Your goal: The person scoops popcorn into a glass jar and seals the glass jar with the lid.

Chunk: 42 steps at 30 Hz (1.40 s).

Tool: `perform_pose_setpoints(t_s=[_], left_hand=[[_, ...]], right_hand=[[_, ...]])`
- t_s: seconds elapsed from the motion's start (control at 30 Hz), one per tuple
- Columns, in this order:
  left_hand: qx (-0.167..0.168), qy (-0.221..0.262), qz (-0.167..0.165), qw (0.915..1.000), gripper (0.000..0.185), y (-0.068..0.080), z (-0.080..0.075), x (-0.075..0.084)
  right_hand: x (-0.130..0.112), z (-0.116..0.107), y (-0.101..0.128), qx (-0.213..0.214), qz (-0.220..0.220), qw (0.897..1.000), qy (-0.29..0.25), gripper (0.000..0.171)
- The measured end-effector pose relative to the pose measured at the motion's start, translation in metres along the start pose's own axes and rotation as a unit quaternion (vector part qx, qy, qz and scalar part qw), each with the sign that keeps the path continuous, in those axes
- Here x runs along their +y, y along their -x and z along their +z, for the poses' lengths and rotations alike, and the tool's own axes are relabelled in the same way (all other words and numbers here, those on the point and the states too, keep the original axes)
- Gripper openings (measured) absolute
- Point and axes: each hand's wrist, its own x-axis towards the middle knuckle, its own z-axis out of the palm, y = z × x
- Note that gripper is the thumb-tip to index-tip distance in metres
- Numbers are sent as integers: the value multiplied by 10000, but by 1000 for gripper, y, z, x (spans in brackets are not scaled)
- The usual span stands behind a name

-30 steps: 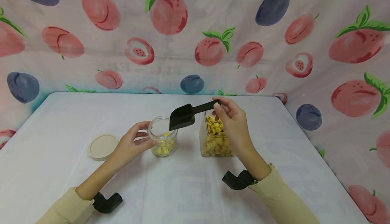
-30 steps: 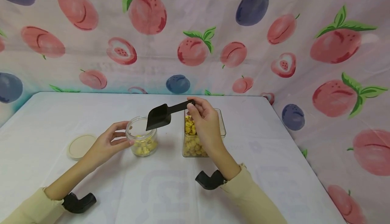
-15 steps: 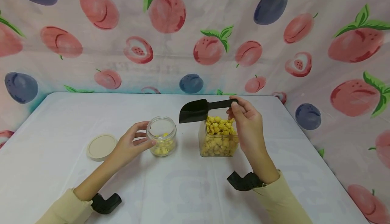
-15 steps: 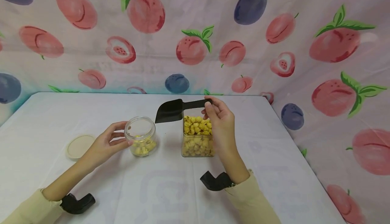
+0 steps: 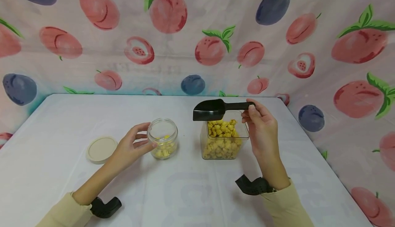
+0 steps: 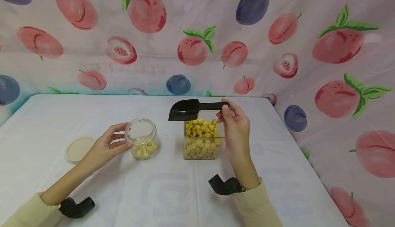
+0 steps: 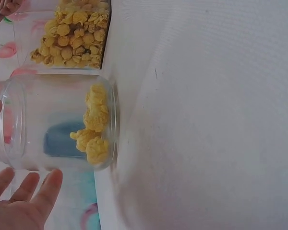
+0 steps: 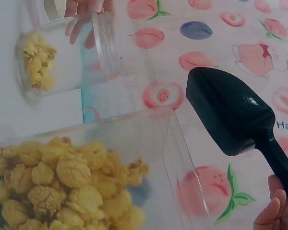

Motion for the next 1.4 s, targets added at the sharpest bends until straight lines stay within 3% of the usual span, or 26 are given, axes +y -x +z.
perform_pose_setpoints(t_s=[0.27,0.5,0.67,0.97,1.07,1.27,1.4], left_hand=[[413,-557,940,9932,68,-2,1,7],[906,-1058,1917,9715,60,-3,12,24],[874,-1173,2476,9577,60,-8,28,38],[335,-841,2402,9665,57,-19,65,54],[91,-635,2193,9735,57,-24,76,55],[-244,138,1666,9856,59,-36,91,55],[-489,737,1304,9875,61,-43,99,55]], right_hand=[[-3,-11,-5,161,-20,9993,-334,26],[-7,-18,-10,242,-148,9981,-542,21],[-10,-23,-13,306,-284,9970,-644,22],[-12,-32,-19,584,-615,9939,-703,22],[-13,-35,-19,579,-794,9936,-552,20],[-18,-39,-19,588,-1056,9914,502,20],[-22,-41,-18,642,-1113,9796,1544,20]])
